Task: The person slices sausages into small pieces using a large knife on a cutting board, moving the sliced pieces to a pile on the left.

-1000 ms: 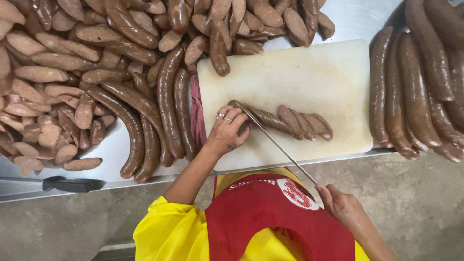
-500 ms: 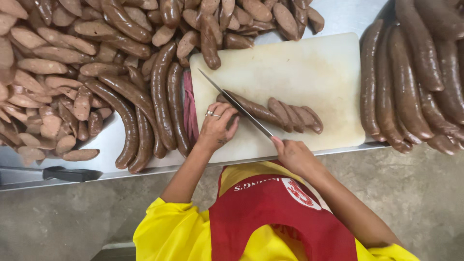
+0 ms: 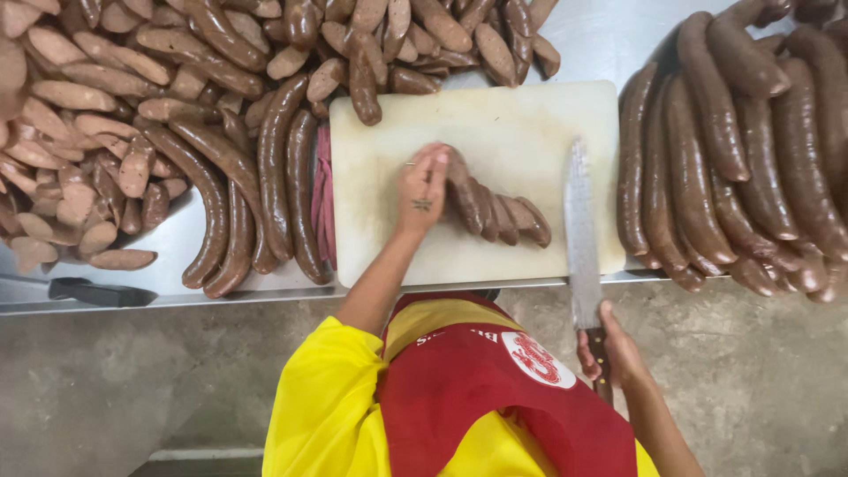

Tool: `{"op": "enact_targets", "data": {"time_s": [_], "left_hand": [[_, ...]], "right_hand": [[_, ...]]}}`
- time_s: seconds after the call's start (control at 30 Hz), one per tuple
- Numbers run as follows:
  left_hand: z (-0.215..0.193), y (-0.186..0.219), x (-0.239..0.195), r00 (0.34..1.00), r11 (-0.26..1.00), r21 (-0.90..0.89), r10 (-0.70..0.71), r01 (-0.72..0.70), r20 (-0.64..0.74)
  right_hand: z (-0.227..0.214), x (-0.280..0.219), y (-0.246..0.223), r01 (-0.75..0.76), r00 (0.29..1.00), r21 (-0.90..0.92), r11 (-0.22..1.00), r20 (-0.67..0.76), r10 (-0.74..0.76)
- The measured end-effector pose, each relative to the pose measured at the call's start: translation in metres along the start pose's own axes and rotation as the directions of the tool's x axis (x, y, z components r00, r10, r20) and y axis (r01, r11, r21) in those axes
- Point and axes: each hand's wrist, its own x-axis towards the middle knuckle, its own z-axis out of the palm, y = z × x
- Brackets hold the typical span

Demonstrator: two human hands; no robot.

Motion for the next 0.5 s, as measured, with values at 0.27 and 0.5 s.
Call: {"op": "enact_targets", "data": {"time_s": [0.27, 0.5], "left_hand": [[0.006, 0.037, -0.055, 0.994, 0.99, 0.104, 0.102, -0.097, -0.046], [0.003, 0.04, -0.012, 0.991, 0.998, 0.063, 0.008, 0.0, -0.131]], "right_hand": [[0.047, 0.011, -0.02, 0.101, 0.991, -0.409, 0.907, 0.122, -0.056], [0.134, -0.002, -0.09, 0.176, 0.984, -0.631, 0.755, 0.127, -0.123]]}}
